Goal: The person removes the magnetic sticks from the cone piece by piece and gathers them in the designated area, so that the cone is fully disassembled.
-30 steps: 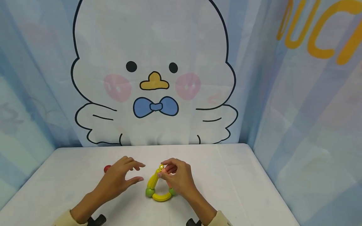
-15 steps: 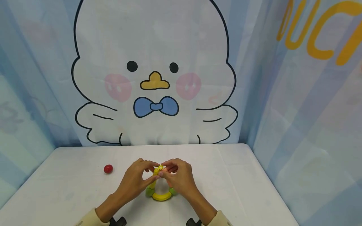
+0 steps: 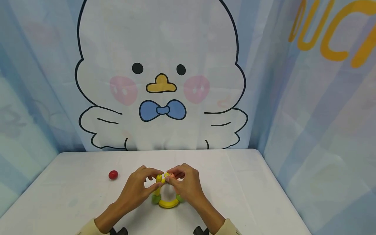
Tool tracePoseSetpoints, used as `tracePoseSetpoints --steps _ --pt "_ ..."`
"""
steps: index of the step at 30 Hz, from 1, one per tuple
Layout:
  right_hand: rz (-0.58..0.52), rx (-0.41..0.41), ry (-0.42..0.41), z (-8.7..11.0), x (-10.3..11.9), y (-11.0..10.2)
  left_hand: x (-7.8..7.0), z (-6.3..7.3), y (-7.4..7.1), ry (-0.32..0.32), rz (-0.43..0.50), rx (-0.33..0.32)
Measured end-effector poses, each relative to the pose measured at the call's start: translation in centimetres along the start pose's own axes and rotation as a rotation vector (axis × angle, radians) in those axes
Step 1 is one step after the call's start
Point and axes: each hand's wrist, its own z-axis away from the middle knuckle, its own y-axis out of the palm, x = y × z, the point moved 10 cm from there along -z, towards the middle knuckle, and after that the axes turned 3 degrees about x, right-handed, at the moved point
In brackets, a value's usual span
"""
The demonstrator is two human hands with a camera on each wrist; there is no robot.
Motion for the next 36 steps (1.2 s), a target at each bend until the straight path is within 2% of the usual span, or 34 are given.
tracePoseSetpoints --steps 7,19,27,36 --pt "0.033 -0.002 -0.005 0.0 -0.1 -0.1 1.0 0.7 -1.2 -0.032 -0.005 -0.008" --pt "0.031 -0.001 0.017 0.0 -0.2 -0.2 3.6 2.1 -3.1 -0.11 -0.071 0.039" --pt "0.025 -0.003 0.018 0.0 -0.2 -0.2 5.2 3.0 -3.4 -0.168 -0.109 0.115" --pt "0.03 -0.002 0.019 0.0 -0.2 -0.2 7.1 3.4 -2.5 -0.204 -0.189 0.234"
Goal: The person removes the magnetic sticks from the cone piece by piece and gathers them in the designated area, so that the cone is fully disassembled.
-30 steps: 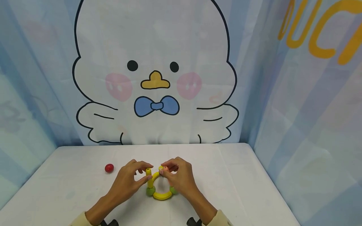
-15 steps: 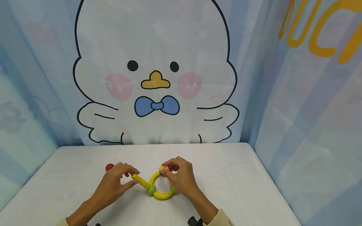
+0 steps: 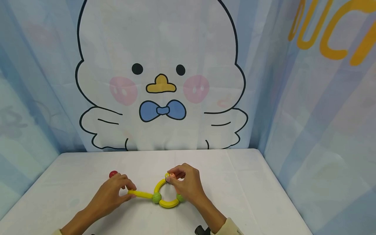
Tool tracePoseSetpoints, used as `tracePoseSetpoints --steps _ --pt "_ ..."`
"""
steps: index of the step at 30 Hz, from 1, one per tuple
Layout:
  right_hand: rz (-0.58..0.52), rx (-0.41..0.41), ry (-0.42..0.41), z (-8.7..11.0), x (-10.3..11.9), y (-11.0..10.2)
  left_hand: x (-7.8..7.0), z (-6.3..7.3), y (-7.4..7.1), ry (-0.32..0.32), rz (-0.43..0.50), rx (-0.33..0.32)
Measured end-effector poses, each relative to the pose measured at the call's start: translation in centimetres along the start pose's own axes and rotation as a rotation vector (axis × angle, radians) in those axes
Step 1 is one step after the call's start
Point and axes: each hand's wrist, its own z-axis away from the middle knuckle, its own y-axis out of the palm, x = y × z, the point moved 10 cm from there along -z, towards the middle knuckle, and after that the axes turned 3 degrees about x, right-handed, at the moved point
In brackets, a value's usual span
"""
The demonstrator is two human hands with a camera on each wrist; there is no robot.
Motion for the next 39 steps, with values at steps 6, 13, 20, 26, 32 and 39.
tracePoseSetpoints --steps 6,13,20,26,32,39 --pt "-0.006 0.005 0.0 0.0 0.1 0.0 1.0 -0.3 1.6 -0.028 -0.012 0.129" --pt "-0.003 0.016 0.012 0.0 0.0 0.1 1.1 -0.4 2.7 0.009 -0.046 0.161" --pt "-0.005 0.024 0.015 0.0 0.0 0.2 0.5 -0.6 2.5 0.029 -0.047 0.158" --pt "-0.01 0.022 0.007 0.0 0.0 0.2 -1.3 -1.3 1.5 0.039 0.029 0.094" --pt "-0.007 0.026 0.005 0.0 0.0 0.1 -4.2 -2.4 0.4 0.085 0.126 -0.012" --pt "0.002 0.035 -0.009 -0.1 0.1 0.2 -6.9 -3.6 -0.2 0.152 0.223 -0.108"
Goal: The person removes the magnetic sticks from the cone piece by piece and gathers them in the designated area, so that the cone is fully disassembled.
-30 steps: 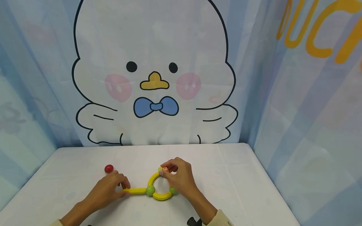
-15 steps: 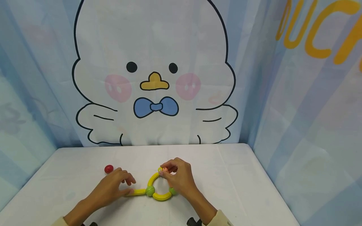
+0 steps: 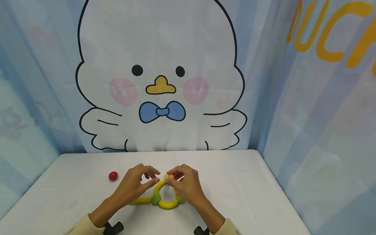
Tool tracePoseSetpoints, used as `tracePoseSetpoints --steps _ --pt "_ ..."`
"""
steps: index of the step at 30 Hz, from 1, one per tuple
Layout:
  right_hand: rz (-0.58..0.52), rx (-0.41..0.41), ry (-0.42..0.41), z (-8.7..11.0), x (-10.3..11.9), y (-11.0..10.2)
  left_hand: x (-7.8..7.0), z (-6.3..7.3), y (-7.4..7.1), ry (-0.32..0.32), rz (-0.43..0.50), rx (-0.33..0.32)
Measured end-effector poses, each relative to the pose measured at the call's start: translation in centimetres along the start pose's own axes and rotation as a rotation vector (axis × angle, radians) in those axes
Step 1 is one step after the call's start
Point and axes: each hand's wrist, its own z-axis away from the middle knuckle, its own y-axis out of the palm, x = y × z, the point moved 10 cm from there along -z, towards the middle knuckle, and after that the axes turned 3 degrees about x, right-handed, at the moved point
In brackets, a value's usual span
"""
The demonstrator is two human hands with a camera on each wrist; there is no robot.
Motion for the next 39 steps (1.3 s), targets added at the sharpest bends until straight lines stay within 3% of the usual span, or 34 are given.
tracePoseSetpoints --steps 10,26,39 --pt "-0.016 0.008 -0.017 0.0 -0.1 0.2 -0.9 -1.1 0.9 0.031 0.073 -0.026" --pt "-0.027 0.012 -0.006 0.3 -0.2 -0.3 -1.0 -1.0 1.6 0.051 0.105 -0.012" --pt "-0.039 -0.015 0.02 0.3 -0.9 -1.0 -1.0 0.2 4.0 0.047 0.118 0.131"
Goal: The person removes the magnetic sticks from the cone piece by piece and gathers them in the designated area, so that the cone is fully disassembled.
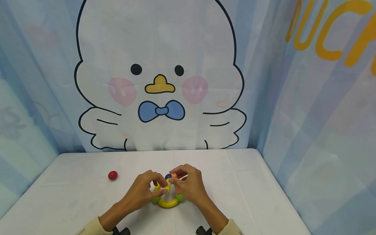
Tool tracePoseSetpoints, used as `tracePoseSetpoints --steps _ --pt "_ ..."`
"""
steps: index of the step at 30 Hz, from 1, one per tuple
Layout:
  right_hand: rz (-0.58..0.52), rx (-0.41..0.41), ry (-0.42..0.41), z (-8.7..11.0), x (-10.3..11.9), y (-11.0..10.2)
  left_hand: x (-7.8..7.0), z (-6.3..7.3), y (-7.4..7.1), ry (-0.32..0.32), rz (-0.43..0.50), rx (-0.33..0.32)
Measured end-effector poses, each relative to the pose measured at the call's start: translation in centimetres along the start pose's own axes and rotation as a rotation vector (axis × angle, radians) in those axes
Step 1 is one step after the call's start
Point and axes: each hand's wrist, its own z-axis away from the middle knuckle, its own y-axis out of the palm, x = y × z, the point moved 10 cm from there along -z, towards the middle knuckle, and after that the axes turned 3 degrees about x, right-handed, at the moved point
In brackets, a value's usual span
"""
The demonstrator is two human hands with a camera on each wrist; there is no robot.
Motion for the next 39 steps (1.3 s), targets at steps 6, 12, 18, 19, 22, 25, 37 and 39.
tracePoseSetpoints --steps 6,12,18,19,22,25,37,39 --pt "-0.004 0.0 0.003 0.0 -0.1 -0.1 0.1 0.4 1.7 0.038 -0.035 0.071" --pt "-0.001 -0.002 0.019 0.0 -0.1 -0.3 -0.1 0.6 2.6 0.078 -0.089 0.111" --pt "-0.002 0.002 0.029 0.1 -0.1 -0.4 -0.4 0.5 2.8 0.077 -0.11 0.121" --pt "-0.001 0.003 0.028 0.2 -0.1 -0.4 -0.4 0.4 2.9 0.073 -0.109 0.123" --pt "-0.007 0.006 0.04 0.2 -0.3 -0.6 -0.3 0.3 2.9 0.056 -0.103 0.131" --pt "-0.023 0.008 0.059 0.3 -0.7 -1.0 -0.1 0.2 3.0 0.034 -0.095 0.145" --pt "-0.038 -0.014 0.141 1.4 -2.6 -3.3 0.2 0.3 3.1 -0.005 -0.093 0.171" --pt "-0.033 -0.019 0.153 1.7 -2.9 -3.8 0.2 0.3 3.1 -0.005 -0.087 0.169"
